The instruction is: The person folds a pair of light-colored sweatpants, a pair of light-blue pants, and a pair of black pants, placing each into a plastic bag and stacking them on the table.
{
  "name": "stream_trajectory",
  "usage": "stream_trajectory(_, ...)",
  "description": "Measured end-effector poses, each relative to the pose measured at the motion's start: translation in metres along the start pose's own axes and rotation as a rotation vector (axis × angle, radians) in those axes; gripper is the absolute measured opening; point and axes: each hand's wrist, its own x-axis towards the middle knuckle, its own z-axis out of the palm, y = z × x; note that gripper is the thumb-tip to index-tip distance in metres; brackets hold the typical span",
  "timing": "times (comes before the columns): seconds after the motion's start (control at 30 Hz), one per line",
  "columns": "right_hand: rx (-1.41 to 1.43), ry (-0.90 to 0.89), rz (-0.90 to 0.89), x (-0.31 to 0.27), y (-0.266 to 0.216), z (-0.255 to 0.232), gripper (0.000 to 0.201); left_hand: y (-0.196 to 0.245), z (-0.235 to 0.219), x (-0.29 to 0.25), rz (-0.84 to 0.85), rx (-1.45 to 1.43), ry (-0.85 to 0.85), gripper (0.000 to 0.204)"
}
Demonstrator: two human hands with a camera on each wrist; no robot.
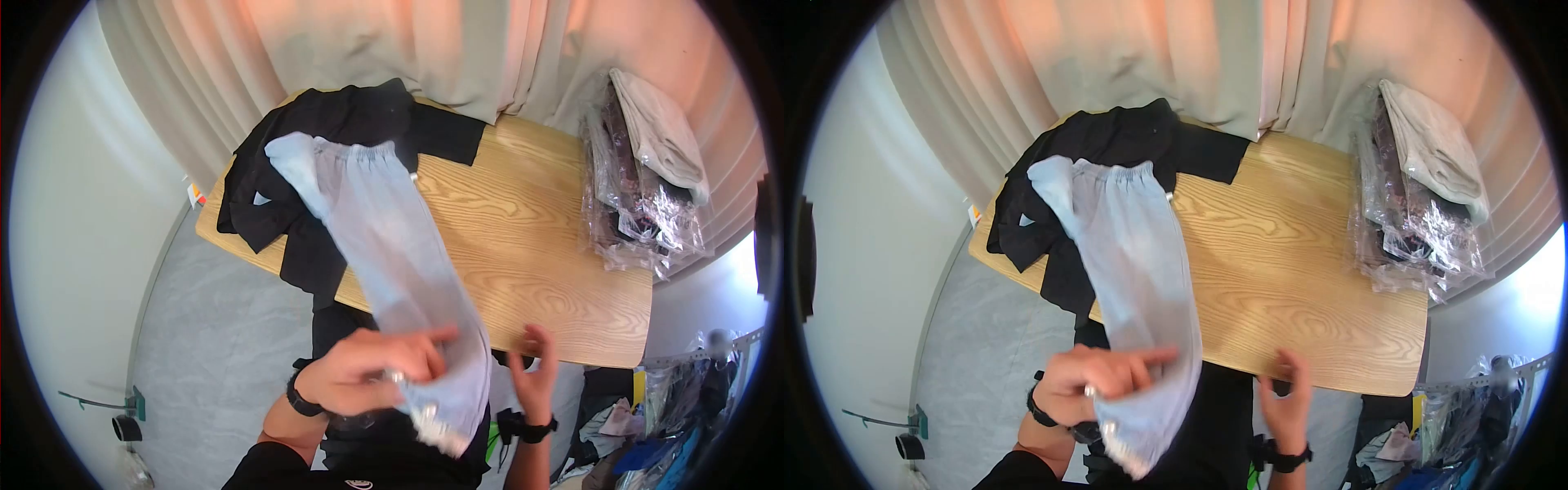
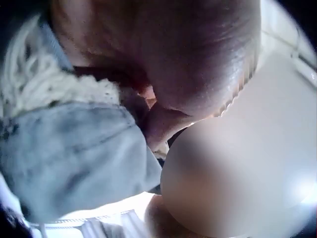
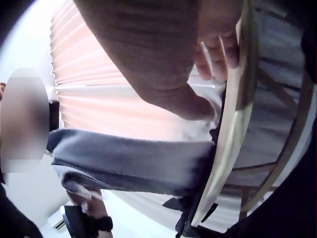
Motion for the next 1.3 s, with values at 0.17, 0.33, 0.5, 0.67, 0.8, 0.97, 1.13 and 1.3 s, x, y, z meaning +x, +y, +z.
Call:
stream_trajectory(0.17,-0.033,-0.220,-0.167,0.021,-0.053,0.060,0.077,0.017,0.013,-0.013,0.106,-0.744,-0.312,0.019)
stream_trajectory(0.33,-0.167,-0.202,-0.364,0.042,-0.075,0.112,0.070,0.040,0.016,0.011,0.295,-0.841,-0.806,0.024)
stream_trajectory(0.5,0.076,-0.161,-0.369,0.052,-0.055,0.132,0.052,0.062,0.007,0.000,0.316,-0.929,-0.750,0.011)
stream_trajectory(0.67,0.702,0.229,-0.153,0.037,-0.046,0.078,0.024,0.109,-0.021,-0.059,0.507,-0.765,-0.353,0.010)
stream_trajectory(0.8,0.672,0.522,-0.318,0.008,-0.033,-0.026,0.030,0.133,-0.032,-0.071,0.741,-0.581,0.010,0.014)
stream_trajectory(0.97,0.544,0.160,-0.673,0.008,-0.031,-0.127,0.034,0.133,-0.059,-0.052,0.529,-0.459,0.258,0.018)
stream_trajectory(1.13,-0.347,0.578,-0.375,0.120,-0.061,-0.122,0.014,0.053,-0.167,-0.008,0.053,0.663,0.881,0.035)
stream_trajectory(1.3,-0.632,0.278,-0.351,0.145,0.016,-0.097,0.045,-0.040,-0.183,0.035,-0.053,1.560,0.628,0.036)
